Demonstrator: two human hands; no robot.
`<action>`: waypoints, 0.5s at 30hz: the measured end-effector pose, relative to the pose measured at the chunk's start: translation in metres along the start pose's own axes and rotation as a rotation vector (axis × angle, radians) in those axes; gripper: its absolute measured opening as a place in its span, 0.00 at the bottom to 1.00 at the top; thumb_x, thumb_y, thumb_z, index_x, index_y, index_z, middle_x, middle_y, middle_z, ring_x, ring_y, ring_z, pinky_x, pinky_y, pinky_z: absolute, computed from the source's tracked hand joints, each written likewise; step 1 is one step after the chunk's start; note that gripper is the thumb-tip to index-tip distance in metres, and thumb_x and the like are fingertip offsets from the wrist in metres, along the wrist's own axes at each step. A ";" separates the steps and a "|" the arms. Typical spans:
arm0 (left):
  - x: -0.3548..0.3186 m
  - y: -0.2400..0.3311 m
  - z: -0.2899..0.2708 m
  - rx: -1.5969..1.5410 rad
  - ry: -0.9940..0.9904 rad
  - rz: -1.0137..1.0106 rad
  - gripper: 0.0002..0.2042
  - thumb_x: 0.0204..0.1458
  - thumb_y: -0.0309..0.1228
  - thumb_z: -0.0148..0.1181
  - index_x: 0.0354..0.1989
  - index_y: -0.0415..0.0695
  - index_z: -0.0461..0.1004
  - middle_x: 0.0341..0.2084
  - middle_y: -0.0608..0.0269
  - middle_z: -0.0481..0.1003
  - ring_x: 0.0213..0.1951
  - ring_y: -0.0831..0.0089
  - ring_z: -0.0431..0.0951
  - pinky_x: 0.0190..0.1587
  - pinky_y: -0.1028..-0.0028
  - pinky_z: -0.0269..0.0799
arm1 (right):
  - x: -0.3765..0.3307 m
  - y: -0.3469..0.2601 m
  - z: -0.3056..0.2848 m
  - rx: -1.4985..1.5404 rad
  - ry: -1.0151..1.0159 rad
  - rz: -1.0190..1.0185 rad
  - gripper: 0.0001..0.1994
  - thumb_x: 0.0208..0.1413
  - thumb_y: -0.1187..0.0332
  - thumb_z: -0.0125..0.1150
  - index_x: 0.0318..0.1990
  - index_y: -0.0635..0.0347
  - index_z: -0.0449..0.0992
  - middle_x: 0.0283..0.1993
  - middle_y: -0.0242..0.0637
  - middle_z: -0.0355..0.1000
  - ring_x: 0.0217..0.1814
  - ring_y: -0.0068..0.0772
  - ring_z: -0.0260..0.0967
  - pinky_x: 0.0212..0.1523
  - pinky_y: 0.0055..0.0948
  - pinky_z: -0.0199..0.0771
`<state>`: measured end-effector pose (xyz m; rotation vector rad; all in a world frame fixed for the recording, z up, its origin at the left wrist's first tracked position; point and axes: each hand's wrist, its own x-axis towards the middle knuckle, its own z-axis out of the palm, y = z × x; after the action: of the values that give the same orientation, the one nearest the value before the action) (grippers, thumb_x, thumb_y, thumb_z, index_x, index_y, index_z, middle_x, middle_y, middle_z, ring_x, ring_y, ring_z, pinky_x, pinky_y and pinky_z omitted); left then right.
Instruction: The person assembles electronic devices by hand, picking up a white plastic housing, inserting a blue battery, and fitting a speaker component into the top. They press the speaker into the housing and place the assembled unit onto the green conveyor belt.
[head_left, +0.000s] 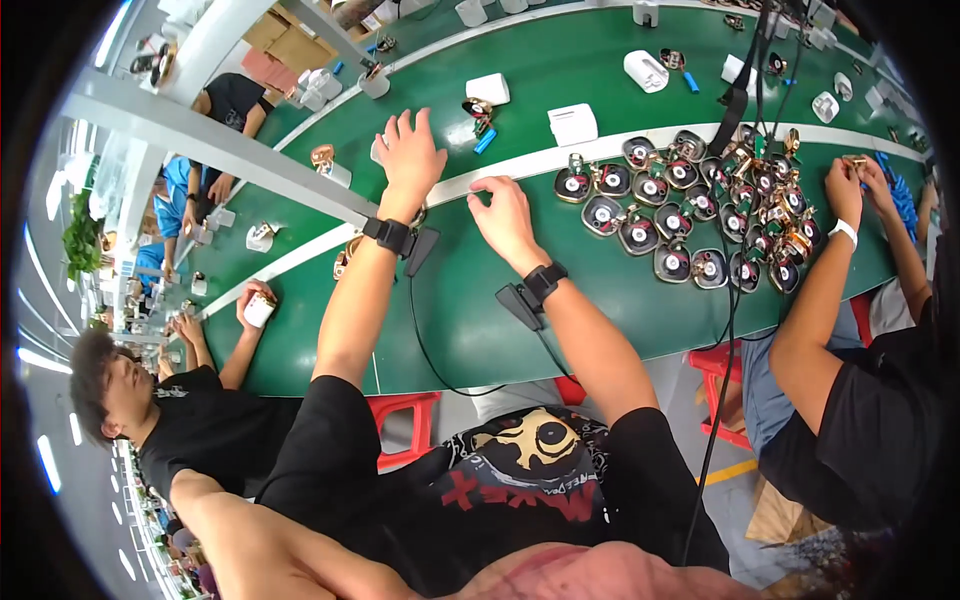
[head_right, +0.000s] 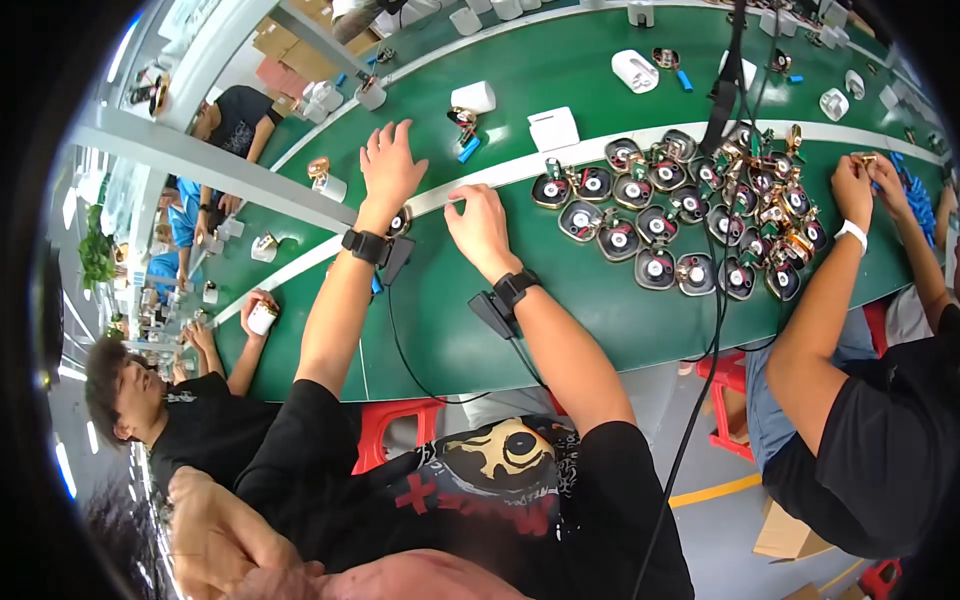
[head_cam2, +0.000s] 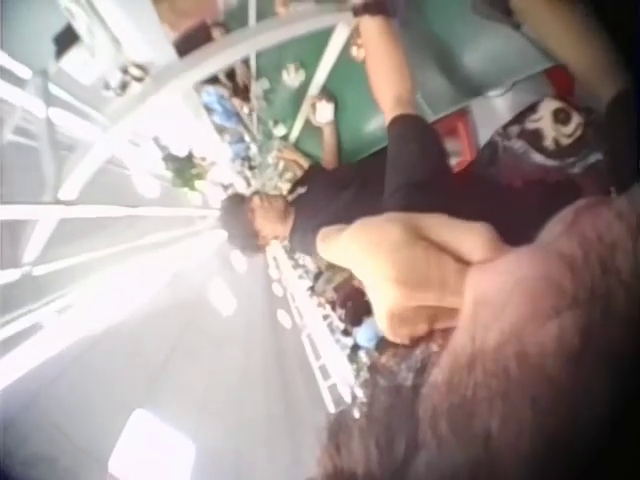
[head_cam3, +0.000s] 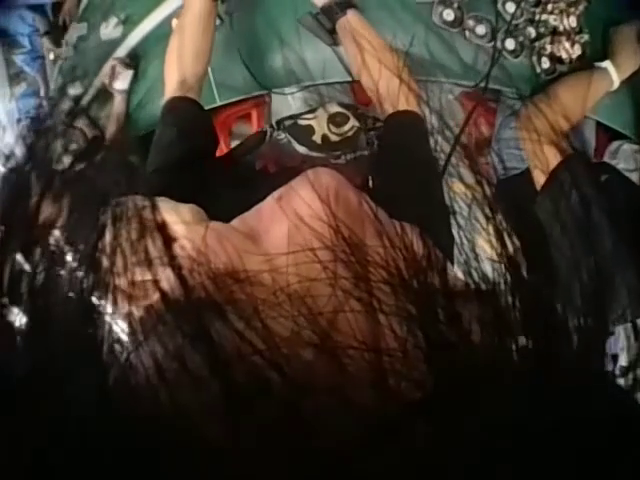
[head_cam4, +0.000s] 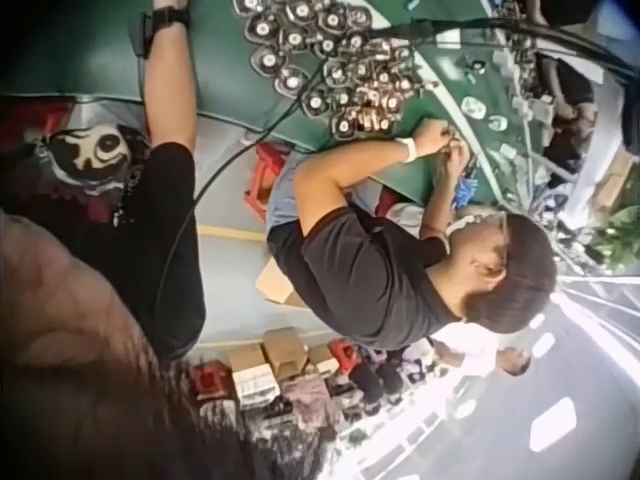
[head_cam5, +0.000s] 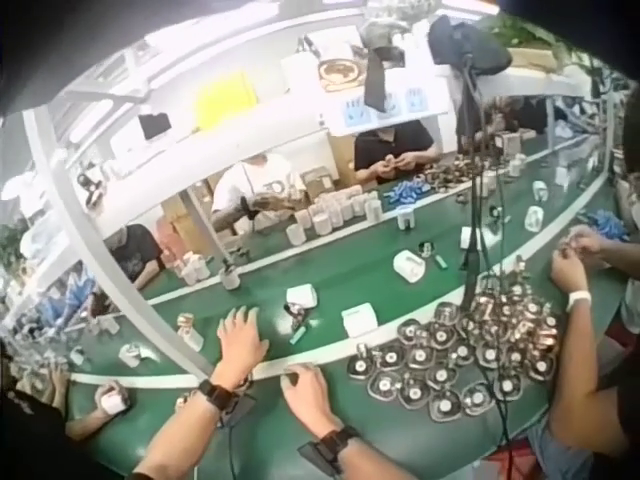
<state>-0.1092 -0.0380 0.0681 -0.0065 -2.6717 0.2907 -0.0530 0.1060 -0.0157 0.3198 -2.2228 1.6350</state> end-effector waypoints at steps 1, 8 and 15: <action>-0.002 0.002 -0.005 0.021 0.005 -0.003 0.35 0.44 0.36 0.68 0.63 0.52 0.62 0.61 0.51 0.66 0.64 0.48 0.62 0.61 0.45 0.58 | -0.001 -0.001 0.002 0.027 -0.011 -0.004 0.09 0.50 0.69 0.64 0.37 0.62 0.80 0.41 0.46 0.76 0.44 0.44 0.75 0.43 0.36 0.77; -0.035 0.024 -0.059 0.062 0.028 0.223 0.29 0.38 0.34 0.67 0.54 0.47 0.70 0.54 0.53 0.69 0.61 0.53 0.65 0.62 0.49 0.58 | -0.006 0.009 -0.008 0.091 -0.063 0.018 0.07 0.52 0.70 0.62 0.36 0.65 0.80 0.36 0.46 0.78 0.37 0.42 0.78 0.41 0.34 0.77; -0.105 0.011 -0.120 -0.088 -0.328 0.167 0.24 0.44 0.34 0.65 0.53 0.45 0.71 0.51 0.53 0.71 0.55 0.52 0.71 0.58 0.54 0.65 | -0.008 0.010 -0.019 0.290 -0.151 0.169 0.06 0.55 0.72 0.60 0.36 0.65 0.80 0.35 0.44 0.78 0.36 0.37 0.77 0.41 0.32 0.76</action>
<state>0.0374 -0.0080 0.1251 -0.2292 -3.0143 0.2432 -0.0470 0.1271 -0.0222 0.3490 -2.1673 2.0939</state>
